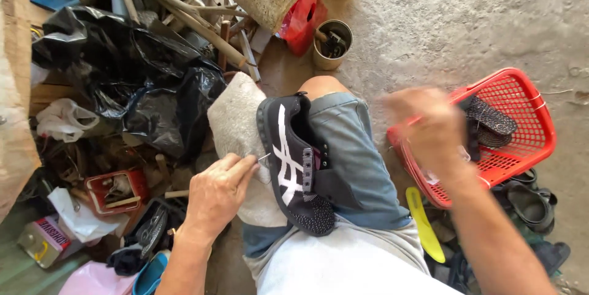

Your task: A person is hand-sewing the sole of a black sneaker using a needle and thread, carefully stitching along the perimeter.

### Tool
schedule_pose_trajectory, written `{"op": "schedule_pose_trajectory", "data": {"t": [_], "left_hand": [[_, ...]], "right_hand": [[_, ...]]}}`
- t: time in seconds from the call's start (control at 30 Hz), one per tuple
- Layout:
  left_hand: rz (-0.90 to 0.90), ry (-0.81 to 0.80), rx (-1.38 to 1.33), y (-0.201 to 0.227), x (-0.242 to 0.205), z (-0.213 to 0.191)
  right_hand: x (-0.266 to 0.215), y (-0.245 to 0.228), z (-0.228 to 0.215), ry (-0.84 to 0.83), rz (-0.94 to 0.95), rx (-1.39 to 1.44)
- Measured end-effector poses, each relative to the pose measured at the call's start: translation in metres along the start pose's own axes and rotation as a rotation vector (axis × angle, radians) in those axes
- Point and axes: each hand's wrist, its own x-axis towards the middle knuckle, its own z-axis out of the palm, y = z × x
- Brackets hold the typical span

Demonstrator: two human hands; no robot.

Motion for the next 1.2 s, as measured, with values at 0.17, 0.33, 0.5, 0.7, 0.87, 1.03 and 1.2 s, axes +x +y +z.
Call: {"op": "schedule_pose_trajectory", "data": {"t": [0.17, 0.33, 0.5, 0.7, 0.87, 1.03, 1.2], "left_hand": [[-0.004, 0.034, 0.076, 0.007, 0.0, -0.001], [-0.047, 0.019, 0.116, 0.008, -0.012, -0.003], [-0.01, 0.043, 0.214, 0.004, -0.015, 0.024], [-0.028, 0.013, 0.261, 0.022, -0.003, 0.024], [0.023, 0.022, 0.327, 0.032, 0.008, -0.007], [0.009, -0.028, 0.201, 0.02, 0.006, -0.004], [-0.025, -0.095, 0.148, 0.011, 0.006, 0.006]], "right_hand": [[0.008, -0.076, 0.08, 0.042, -0.507, 0.107], [0.017, -0.079, 0.039, -0.203, -0.502, 0.273], [0.026, -0.061, -0.005, -0.657, -0.069, 0.9], [0.02, -0.075, 0.029, -0.444, 0.464, 1.293], [0.009, -0.095, 0.076, -0.539, 0.039, 0.664], [0.016, -0.114, 0.069, -0.684, 0.068, 0.629], [0.014, -0.116, 0.071, -0.663, 0.036, 0.656]]}}
